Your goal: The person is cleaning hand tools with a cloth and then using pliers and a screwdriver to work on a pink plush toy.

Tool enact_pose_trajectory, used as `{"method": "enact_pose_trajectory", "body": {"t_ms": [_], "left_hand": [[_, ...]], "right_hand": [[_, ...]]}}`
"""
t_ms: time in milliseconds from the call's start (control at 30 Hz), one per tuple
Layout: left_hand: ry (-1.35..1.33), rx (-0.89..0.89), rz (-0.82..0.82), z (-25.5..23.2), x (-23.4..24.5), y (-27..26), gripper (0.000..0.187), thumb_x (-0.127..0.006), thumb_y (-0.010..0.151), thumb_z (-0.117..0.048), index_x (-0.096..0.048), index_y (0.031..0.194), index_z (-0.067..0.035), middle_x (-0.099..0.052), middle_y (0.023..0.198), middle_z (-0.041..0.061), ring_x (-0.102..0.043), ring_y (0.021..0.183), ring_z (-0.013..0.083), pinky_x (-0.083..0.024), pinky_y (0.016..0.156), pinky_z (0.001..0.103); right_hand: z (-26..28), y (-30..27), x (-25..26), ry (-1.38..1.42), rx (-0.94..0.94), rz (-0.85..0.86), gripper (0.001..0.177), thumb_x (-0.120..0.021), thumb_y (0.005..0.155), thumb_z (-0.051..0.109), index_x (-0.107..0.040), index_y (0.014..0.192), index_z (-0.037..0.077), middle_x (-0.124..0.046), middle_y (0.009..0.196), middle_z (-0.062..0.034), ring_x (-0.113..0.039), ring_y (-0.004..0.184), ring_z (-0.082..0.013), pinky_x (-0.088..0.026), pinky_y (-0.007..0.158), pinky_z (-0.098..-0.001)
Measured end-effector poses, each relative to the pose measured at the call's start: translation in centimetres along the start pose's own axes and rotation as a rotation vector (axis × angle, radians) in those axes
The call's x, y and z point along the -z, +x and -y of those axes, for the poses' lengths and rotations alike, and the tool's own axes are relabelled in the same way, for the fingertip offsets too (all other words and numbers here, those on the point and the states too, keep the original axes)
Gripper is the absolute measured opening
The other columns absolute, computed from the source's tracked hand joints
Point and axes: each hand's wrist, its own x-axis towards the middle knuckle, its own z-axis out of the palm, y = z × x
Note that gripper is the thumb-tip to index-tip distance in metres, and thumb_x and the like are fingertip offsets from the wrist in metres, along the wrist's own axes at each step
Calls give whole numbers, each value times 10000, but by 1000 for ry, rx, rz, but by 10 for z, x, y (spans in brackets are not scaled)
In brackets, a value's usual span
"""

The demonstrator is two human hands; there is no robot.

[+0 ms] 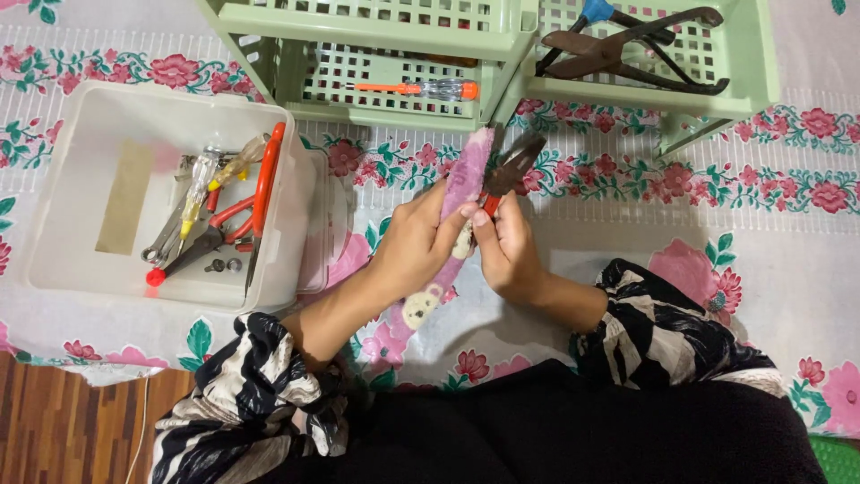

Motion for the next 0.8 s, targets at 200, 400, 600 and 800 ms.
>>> {"method": "enact_pose_trajectory", "body": {"t_ms": [200, 400, 600, 800], "left_hand": [[-25, 112, 94, 1, 1, 3, 212, -603, 1049, -184, -664, 1212, -63, -717, 895, 185, -732, 794, 343, -554, 702, 397], [35, -20, 65, -3, 5, 3, 249, -686, 985, -166, -680, 1206, -50, -716, 897, 177, -708, 734, 311, -535, 639, 373], [-4, 73, 12, -6, 2, 2, 209, -692, 999, -188, -742, 1147, -48, -681, 768, 119, -642, 641, 196, -504, 583, 334], [-201, 267, -125, 11, -1, 6, 387, -457, 1117, -325, -700, 1134, -24, -702, 784, 24, -676, 709, 90, -552, 621, 284]], "right_hand": [[-12, -1, 11, 184, -33, 10, 211, -481, 1088, 141, -530, 1262, 33, -599, 993, -35, -545, 816, -69, -487, 712, -262], [-19, -3, 9, 159, 10, -68, 233, -428, 1159, 212, -568, 1093, 38, -604, 878, -37, -555, 683, -85, -475, 601, -257], [-19, -7, 9, -102, 15, -155, 253, -442, 1086, 203, -578, 1110, -9, -501, 648, 10, -443, 553, -65, -371, 520, -258], [-5, 4, 5, -80, 282, -174, 330, -324, 1191, 263, -491, 1244, -17, -557, 966, -66, -561, 809, -158, -494, 760, -310]]}}
